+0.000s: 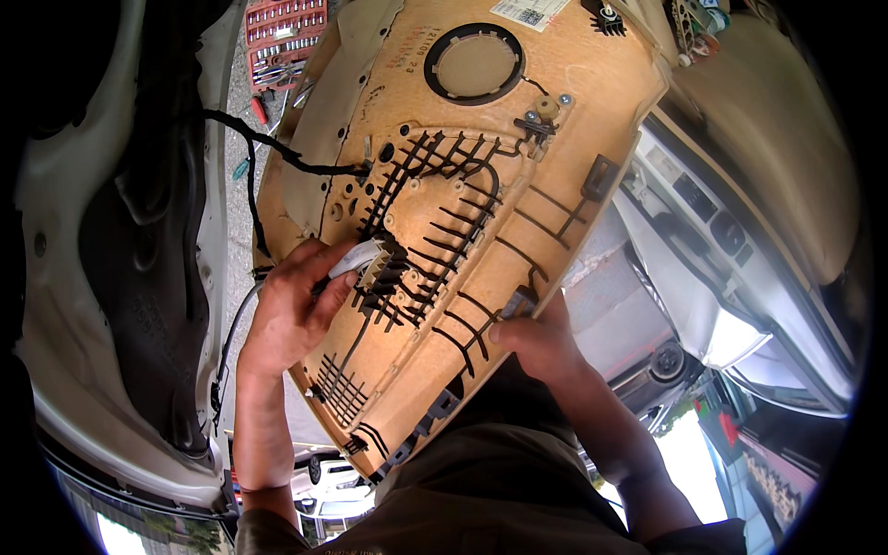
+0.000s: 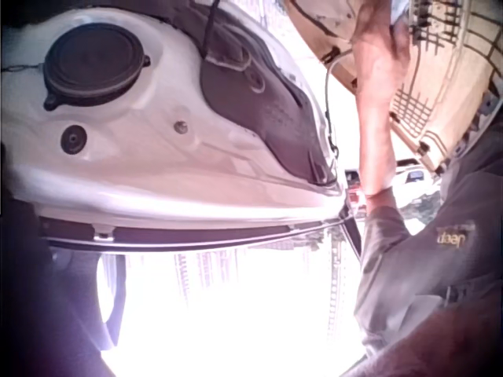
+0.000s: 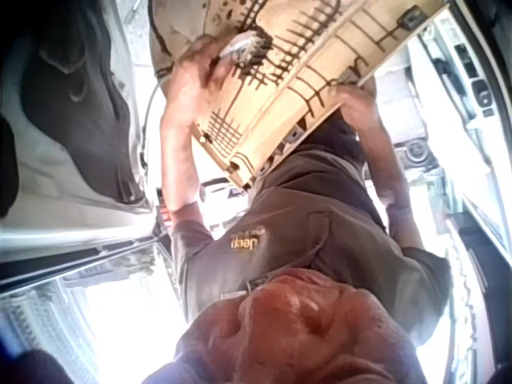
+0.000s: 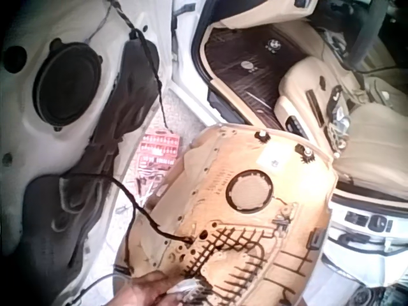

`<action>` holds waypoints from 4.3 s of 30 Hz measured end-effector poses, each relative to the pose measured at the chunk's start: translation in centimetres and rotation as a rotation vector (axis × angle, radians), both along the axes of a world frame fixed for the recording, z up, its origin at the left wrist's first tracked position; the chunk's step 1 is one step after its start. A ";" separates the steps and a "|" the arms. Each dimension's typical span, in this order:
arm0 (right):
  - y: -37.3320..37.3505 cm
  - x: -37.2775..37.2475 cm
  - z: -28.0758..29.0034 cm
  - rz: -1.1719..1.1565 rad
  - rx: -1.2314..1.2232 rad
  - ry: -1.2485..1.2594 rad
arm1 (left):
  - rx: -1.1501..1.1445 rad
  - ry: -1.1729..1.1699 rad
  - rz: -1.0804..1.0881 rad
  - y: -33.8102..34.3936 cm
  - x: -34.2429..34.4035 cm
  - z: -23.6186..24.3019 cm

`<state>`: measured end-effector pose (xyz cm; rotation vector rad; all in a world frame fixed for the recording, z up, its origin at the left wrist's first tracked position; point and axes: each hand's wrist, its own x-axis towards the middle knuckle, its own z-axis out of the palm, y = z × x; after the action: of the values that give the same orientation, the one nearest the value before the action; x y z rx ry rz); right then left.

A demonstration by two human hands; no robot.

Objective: The person installs a black rubber weather seal along the edge of a white car door, then reattaches the beige interior door panel by aligning it and connecting electrical connectors. Tools and parts are visible on the ground nearby.

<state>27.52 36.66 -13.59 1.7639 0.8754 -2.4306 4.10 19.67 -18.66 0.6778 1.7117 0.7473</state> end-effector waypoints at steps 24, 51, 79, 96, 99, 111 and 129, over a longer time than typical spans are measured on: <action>0.1 -1.0 0.1 0.059 0.044 0.077 | 0.026 0.244 0.052 0.5 2.6 0.0; 0.0 -1.2 0.4 0.068 0.067 0.001 | -0.193 -0.869 0.334 -1.8 0.7 -4.5; -0.4 -2.3 0.4 -0.078 0.082 0.101 | -0.241 0.062 0.658 -8.0 10.9 5.2; 0.2 -3.4 1.6 -0.052 0.082 0.082 | -0.131 0.058 0.459 -5.6 11.8 8.9; 0.4 -3.0 1.5 0.057 0.057 0.091 | 0.037 0.474 0.451 -4.4 9.9 3.5; -0.6 -3.8 3.1 -0.015 0.146 0.061 | -0.047 0.342 0.486 -3.5 9.9 1.2; -2.2 -2.5 -2.8 0.038 0.101 0.168 | -0.235 0.103 0.331 -2.5 4.4 17.8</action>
<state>25.00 34.49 -16.39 1.5726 1.0540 -2.5833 8.48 17.21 -0.86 0.2773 1.9964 0.7307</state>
